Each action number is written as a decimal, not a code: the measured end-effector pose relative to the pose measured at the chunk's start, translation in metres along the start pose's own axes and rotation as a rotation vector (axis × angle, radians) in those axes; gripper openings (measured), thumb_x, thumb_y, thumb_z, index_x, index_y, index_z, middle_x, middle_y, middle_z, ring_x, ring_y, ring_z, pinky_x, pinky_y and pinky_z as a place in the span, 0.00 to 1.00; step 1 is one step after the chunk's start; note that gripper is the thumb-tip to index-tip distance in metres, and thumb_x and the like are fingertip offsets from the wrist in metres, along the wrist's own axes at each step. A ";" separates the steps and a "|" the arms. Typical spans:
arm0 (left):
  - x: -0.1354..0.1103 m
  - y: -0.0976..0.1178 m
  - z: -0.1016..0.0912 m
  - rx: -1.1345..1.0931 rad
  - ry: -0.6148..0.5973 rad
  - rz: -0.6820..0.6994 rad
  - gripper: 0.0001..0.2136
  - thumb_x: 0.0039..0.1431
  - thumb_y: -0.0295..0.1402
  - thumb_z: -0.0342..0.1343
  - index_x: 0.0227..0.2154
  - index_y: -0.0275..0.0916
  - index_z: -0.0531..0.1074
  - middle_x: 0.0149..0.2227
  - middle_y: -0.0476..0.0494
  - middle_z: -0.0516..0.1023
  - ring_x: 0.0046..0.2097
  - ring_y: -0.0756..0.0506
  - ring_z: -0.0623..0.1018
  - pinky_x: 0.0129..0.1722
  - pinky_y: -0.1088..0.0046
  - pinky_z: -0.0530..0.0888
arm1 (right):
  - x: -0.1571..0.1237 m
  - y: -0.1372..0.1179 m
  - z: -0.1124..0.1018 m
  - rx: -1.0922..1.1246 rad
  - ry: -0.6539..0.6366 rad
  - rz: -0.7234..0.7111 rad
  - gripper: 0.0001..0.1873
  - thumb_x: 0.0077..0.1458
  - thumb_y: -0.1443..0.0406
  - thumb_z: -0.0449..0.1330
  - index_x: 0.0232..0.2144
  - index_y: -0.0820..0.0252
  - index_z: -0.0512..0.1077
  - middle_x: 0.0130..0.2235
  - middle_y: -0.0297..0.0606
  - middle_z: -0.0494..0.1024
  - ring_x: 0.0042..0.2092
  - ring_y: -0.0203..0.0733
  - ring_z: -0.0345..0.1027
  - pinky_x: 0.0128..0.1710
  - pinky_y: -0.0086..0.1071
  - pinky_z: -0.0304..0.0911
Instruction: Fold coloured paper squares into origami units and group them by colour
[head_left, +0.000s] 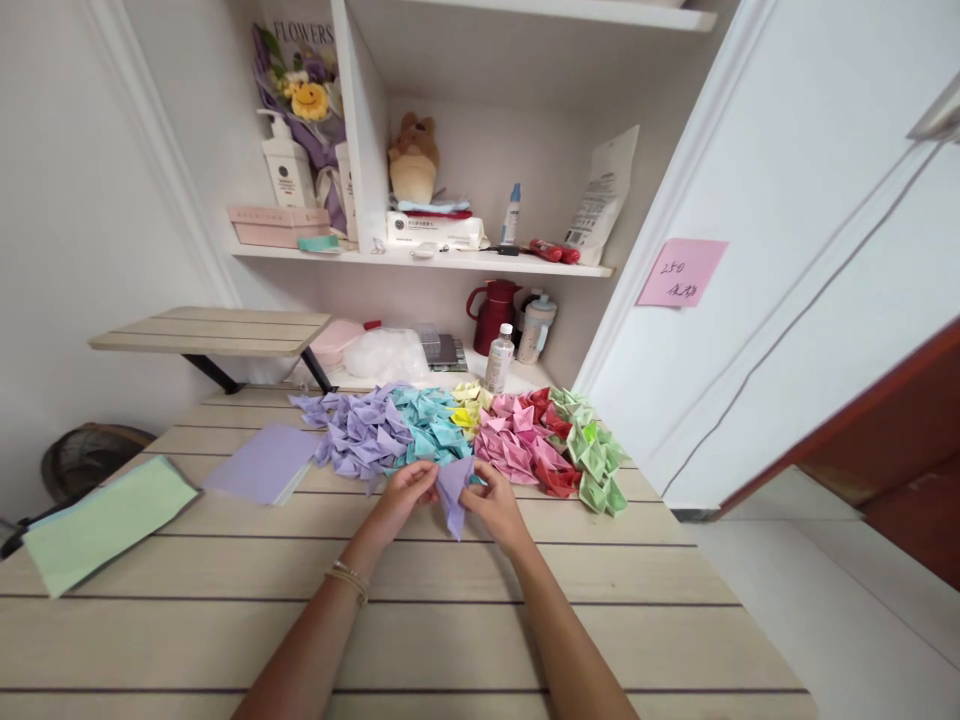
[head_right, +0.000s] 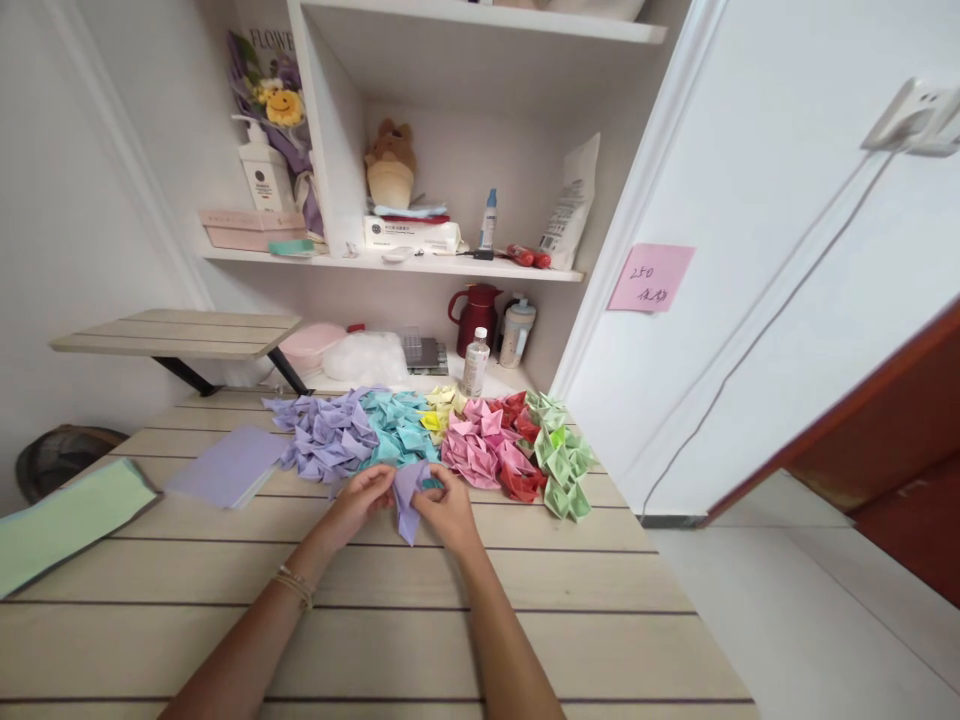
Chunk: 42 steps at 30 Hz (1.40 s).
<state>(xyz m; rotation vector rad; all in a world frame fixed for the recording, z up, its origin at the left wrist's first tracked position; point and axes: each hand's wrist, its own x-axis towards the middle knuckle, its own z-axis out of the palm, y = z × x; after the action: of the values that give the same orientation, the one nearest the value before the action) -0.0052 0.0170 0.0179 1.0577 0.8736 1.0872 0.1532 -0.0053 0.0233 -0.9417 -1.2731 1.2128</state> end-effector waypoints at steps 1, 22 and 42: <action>0.000 0.000 0.000 0.031 -0.002 0.007 0.13 0.42 0.40 0.61 0.28 0.35 0.73 0.20 0.51 0.71 0.22 0.52 0.70 0.23 0.79 0.65 | 0.000 0.000 0.000 -0.035 -0.009 -0.022 0.16 0.38 0.68 0.61 0.36 0.58 0.71 0.30 0.31 0.74 0.22 0.32 0.64 0.22 0.24 0.58; -0.001 0.003 0.002 0.132 0.023 -0.086 0.12 0.40 0.34 0.62 0.31 0.36 0.73 0.22 0.51 0.74 0.24 0.51 0.72 0.23 0.79 0.65 | -0.001 0.000 -0.019 -0.369 -0.067 -0.305 0.19 0.43 0.75 0.54 0.34 0.51 0.76 0.44 0.34 0.75 0.47 0.46 0.67 0.43 0.38 0.64; 0.001 -0.002 0.004 0.189 0.079 -0.021 0.11 0.39 0.36 0.63 0.28 0.37 0.73 0.26 0.50 0.77 0.24 0.53 0.72 0.25 0.78 0.69 | 0.002 0.008 -0.045 -0.288 -0.332 -0.196 0.11 0.44 0.70 0.60 0.34 0.59 0.76 0.35 0.36 0.78 0.35 0.40 0.72 0.34 0.30 0.67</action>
<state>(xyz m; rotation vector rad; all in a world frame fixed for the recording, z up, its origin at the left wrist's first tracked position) -0.0012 0.0168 0.0170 1.1651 1.0649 1.0493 0.1963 0.0035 0.0108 -0.8140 -1.7977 1.0777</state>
